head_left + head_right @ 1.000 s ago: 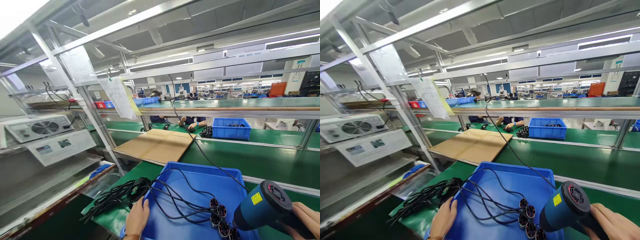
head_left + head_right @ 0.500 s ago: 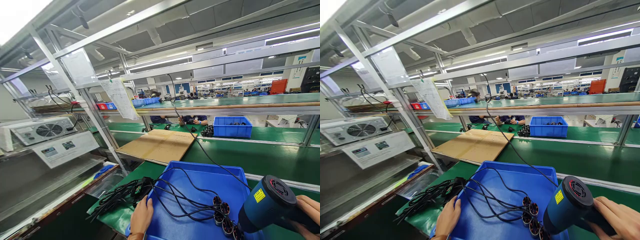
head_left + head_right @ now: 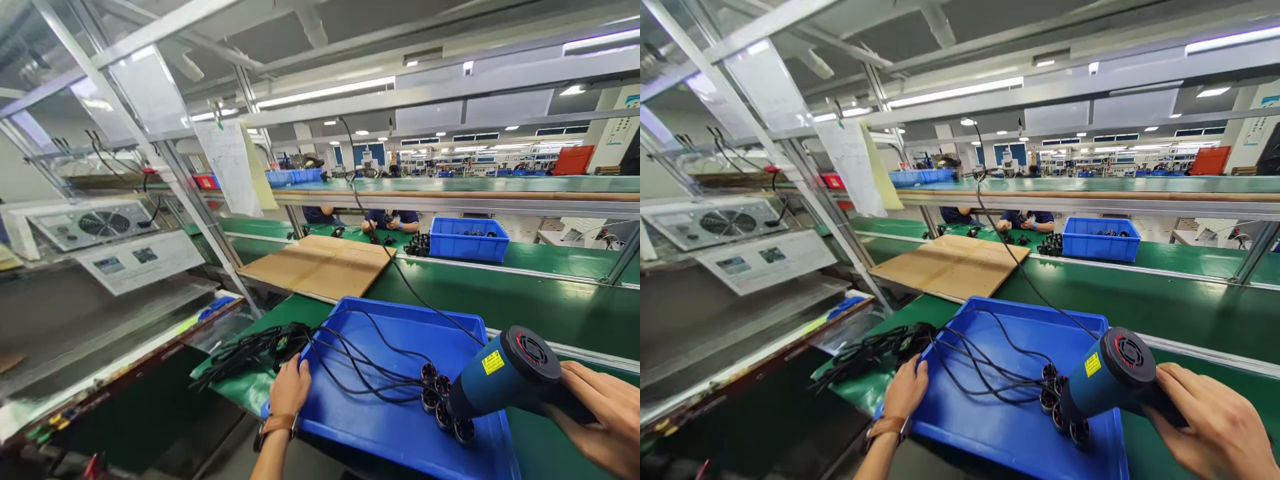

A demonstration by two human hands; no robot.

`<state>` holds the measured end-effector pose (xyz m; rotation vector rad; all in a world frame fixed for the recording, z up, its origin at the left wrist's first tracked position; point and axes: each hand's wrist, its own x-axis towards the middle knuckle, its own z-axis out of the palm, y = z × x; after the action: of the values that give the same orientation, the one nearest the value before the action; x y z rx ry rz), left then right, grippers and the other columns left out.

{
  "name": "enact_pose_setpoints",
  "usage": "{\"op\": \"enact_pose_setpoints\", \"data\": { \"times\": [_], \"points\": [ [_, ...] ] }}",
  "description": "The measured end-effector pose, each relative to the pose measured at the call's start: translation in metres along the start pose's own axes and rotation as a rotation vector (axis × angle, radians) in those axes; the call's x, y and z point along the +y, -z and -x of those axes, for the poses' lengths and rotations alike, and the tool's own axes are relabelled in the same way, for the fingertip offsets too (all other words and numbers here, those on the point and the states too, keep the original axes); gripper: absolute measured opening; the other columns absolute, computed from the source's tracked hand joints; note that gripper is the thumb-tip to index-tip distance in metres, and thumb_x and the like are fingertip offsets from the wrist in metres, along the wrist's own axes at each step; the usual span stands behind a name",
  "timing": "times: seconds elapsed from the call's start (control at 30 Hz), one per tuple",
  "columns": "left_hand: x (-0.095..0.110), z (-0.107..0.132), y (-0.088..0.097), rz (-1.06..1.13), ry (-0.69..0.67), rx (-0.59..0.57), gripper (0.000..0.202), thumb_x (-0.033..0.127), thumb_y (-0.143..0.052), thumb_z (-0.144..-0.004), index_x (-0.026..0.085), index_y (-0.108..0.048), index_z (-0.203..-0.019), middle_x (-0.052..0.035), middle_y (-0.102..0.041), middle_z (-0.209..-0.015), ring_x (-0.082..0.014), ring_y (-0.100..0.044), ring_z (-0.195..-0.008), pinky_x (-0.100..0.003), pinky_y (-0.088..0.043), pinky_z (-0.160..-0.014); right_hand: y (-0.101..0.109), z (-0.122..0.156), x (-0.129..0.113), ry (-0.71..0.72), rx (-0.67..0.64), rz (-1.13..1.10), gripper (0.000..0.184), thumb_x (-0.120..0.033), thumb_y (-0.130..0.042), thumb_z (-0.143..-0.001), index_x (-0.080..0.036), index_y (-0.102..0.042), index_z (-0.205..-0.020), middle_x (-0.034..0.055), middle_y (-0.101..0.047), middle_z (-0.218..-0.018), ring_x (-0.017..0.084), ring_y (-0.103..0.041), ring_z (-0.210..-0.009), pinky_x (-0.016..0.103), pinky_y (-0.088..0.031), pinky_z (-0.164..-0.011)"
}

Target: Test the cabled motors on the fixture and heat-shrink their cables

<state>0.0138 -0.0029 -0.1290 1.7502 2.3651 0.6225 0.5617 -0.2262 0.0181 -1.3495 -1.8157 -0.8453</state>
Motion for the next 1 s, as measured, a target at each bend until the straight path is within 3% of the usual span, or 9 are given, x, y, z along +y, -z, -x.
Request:
{"op": "enact_pose_setpoints", "data": {
  "times": [0.1,0.27,0.5,1.0],
  "points": [
    [0.009,0.006,0.004,-0.002,0.001,0.015,0.060,0.032,-0.028,-0.104,-0.002,-0.053,-0.147,-0.0292,-0.064,-0.144,-0.0394,-0.061,-0.136,-0.052,-0.048,-0.113,0.014,-0.010,0.002,0.124,-0.108,0.050,0.018,-0.033,-0.070,-0.093,-0.023,-0.078,-0.104,0.0031,-0.081,-0.100,0.017,-0.071,-0.072,0.027,-0.052,-0.068],
    [0.012,0.004,-0.002,0.009,0.022,0.048,0.058,0.032,-0.034,-0.102,0.001,-0.056,-0.145,-0.0287,-0.065,-0.143,-0.0386,-0.061,-0.134,-0.052,-0.048,-0.112,0.019,-0.027,-0.006,0.131,-0.151,0.087,0.020,-0.034,-0.074,-0.093,-0.019,-0.077,-0.106,0.0040,-0.080,-0.098,0.018,-0.073,-0.075,0.028,-0.048,-0.069],
    [0.018,0.007,0.004,0.035,0.051,0.030,0.058,0.032,-0.034,-0.102,0.001,-0.056,-0.146,-0.0291,-0.064,-0.144,-0.0415,-0.060,-0.135,-0.056,-0.048,-0.113,0.019,-0.027,-0.003,0.144,-0.182,0.170,0.019,-0.036,-0.074,-0.093,-0.019,-0.075,-0.101,0.0023,-0.078,-0.090,0.016,-0.068,-0.067,0.027,-0.044,-0.065],
    [0.015,0.005,0.002,0.038,0.038,0.056,0.056,0.031,-0.036,-0.101,0.003,-0.058,-0.145,-0.0275,-0.066,-0.141,-0.0385,-0.062,-0.131,-0.052,-0.050,-0.109,-0.009,-0.036,-0.024,0.188,-0.131,0.204,0.022,-0.039,-0.077,-0.090,-0.019,-0.074,-0.100,0.0023,-0.077,-0.087,0.016,-0.066,-0.065,0.029,-0.039,-0.060]
  ]
}}
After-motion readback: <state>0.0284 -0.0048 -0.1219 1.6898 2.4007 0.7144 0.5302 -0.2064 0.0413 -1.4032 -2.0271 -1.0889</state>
